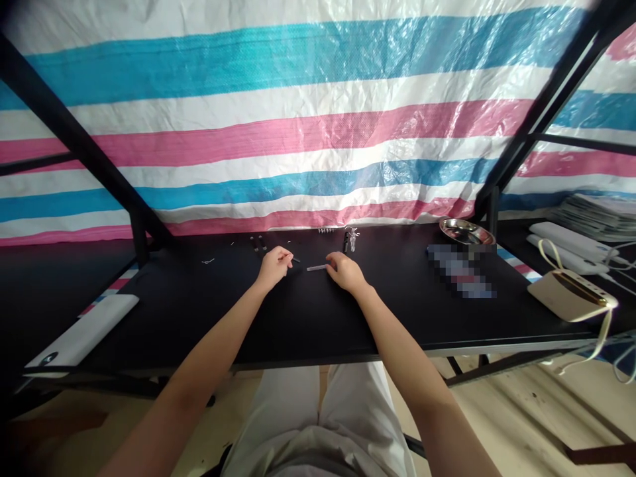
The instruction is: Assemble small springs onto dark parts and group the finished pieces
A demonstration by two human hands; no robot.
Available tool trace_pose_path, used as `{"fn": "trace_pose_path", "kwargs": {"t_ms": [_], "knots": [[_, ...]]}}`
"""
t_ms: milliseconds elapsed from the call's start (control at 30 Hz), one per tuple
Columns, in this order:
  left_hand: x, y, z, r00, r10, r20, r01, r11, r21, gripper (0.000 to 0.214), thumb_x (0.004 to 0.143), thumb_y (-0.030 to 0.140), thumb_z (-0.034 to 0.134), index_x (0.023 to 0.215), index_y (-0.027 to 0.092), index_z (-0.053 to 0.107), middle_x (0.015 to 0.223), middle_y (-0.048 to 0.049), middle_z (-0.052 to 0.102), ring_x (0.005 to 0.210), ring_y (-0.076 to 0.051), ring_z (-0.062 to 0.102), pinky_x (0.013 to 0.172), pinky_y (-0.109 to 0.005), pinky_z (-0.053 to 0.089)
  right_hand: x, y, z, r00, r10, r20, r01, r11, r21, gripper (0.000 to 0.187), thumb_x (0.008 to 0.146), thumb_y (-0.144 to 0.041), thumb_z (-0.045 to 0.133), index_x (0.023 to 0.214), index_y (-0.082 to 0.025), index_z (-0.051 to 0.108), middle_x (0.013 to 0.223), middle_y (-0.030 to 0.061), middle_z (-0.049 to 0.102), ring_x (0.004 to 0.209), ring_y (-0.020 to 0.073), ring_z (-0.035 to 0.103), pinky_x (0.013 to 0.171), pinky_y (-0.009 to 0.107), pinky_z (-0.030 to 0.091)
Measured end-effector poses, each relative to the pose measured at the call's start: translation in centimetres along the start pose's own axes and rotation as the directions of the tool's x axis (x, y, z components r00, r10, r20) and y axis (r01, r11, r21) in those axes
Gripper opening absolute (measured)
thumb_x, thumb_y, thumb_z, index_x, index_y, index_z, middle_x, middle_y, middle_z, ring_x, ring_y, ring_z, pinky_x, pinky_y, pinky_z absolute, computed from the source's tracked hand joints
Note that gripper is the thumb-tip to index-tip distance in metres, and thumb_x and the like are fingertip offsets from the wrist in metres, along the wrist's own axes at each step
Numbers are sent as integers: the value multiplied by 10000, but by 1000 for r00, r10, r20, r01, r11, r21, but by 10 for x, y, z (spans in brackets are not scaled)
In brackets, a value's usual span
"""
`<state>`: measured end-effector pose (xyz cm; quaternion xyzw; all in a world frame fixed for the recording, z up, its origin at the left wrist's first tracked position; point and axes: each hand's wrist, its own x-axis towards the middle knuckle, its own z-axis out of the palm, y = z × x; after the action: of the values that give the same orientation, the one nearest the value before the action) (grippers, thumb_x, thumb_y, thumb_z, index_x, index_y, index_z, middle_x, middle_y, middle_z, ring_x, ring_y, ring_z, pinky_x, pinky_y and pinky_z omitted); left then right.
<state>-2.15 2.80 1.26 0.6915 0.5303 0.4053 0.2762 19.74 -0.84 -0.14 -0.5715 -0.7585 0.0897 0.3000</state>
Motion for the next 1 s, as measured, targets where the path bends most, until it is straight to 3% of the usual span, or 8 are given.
{"fn": "trace_pose_path", "kwargs": {"t_ms": [100,200,367,567,833,1000], "knots": [[-5,-1,2,999,-2,32,4,998,-61,136,759,300,490,723,171,512,566,27,572,420,-74,460,491,-208,371,2,-10,8,992,-126,4,125,988,-87,253,848,-258,497,1071,-181,586,1004,78,587,871,173,547,749,281,429],[-9,0,4,999,18,47,-13,995,-96,144,765,312,487,755,171,512,568,33,559,414,-70,457,473,-200,369,2,-15,11,981,-176,79,187,969,-163,211,865,-267,481,1002,-199,627,994,78,583,912,194,524,775,310,419],[-11,-1,7,997,45,56,-42,997,-58,125,768,297,481,772,176,513,565,41,552,401,-64,457,470,-194,377,-2,-20,9,969,-226,101,240,957,-163,342,883,-272,453,1210,-205,525,1091,92,561,959,200,505,787,318,405],[-12,-6,13,996,3,91,2,999,-48,122,767,297,475,738,182,502,533,52,546,363,-69,458,463,-205,387,0,-32,21,943,-300,145,320,935,-149,378,900,-326,418,1247,-196,492,1172,106,547,1020,215,482,823,348,364],[-10,-7,13,990,-19,138,27,998,-57,104,776,274,483,752,179,516,543,46,563,359,-64,465,453,-198,389,0,-39,23,947,-310,87,320,933,-162,244,889,-312,455,1051,-178,578,1017,92,587,922,198,502,774,323,331],[-10,-7,13,978,-18,207,43,992,-117,118,790,279,481,759,171,517,569,27,589,373,-62,475,448,-195,388,0,-40,24,932,-339,129,356,923,-149,164,889,-253,454,970,-185,579,944,71,571,875,178,496,734,292,335]]}}
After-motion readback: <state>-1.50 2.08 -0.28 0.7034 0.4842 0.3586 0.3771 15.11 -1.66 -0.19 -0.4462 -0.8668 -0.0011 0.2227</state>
